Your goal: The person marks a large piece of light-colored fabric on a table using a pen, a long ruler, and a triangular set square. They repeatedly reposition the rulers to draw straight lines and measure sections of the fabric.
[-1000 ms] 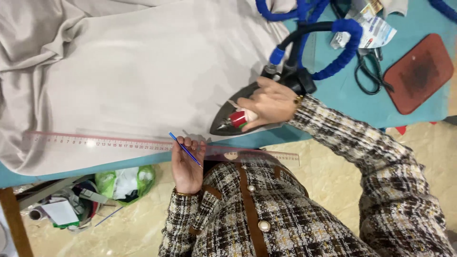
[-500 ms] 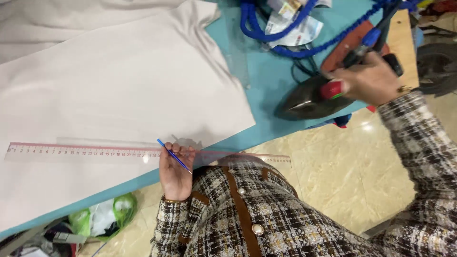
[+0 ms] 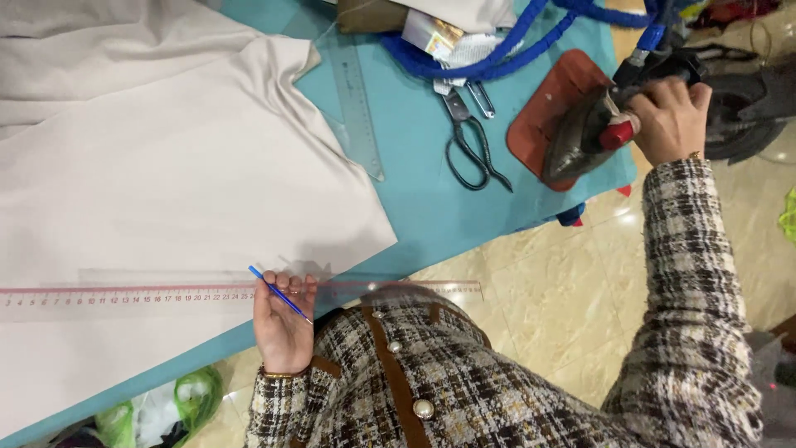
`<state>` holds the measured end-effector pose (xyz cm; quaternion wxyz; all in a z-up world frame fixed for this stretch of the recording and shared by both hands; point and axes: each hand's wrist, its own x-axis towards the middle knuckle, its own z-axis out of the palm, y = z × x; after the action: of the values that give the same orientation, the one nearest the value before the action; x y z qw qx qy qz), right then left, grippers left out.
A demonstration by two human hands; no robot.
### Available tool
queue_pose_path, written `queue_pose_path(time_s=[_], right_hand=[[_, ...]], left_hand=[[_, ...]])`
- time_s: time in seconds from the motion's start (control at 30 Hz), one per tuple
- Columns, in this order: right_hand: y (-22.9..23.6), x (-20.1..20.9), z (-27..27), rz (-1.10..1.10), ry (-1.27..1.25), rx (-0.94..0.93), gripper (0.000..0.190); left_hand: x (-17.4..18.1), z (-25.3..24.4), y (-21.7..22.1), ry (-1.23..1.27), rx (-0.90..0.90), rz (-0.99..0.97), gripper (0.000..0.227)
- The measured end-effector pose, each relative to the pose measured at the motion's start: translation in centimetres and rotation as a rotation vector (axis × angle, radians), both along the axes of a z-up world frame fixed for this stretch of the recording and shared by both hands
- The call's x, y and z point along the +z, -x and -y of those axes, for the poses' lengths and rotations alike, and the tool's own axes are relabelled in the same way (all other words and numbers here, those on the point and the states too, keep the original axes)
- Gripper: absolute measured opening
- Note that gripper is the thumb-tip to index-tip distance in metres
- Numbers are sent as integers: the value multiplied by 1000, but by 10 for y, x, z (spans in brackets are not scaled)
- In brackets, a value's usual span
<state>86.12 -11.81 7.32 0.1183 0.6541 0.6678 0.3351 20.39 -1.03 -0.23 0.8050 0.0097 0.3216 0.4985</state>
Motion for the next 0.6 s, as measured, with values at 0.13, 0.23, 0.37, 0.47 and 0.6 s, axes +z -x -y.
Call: queue_pose_path(time_s=[0.13, 0.23, 0.37, 0.47, 0.6], right_hand=[[-2, -27, 20, -305, -204, -190, 47], [-66, -73, 65, -918, -467, -436, 93], [-103, -111, 24, -1654, -930, -472, 53], [-69, -88, 4, -1821, -1157, -511, 67], [-86, -84, 21, -2326, -1260, -331, 120]], left_hand=[[1, 0, -10, -17, 6, 49, 22], [2, 0, -14, -21, 16, 22, 19], [4, 2, -15, -3, 23, 0, 19], [2, 3, -9, 0, 55, 23, 19], [-2, 3, -6, 33, 68, 68, 28]])
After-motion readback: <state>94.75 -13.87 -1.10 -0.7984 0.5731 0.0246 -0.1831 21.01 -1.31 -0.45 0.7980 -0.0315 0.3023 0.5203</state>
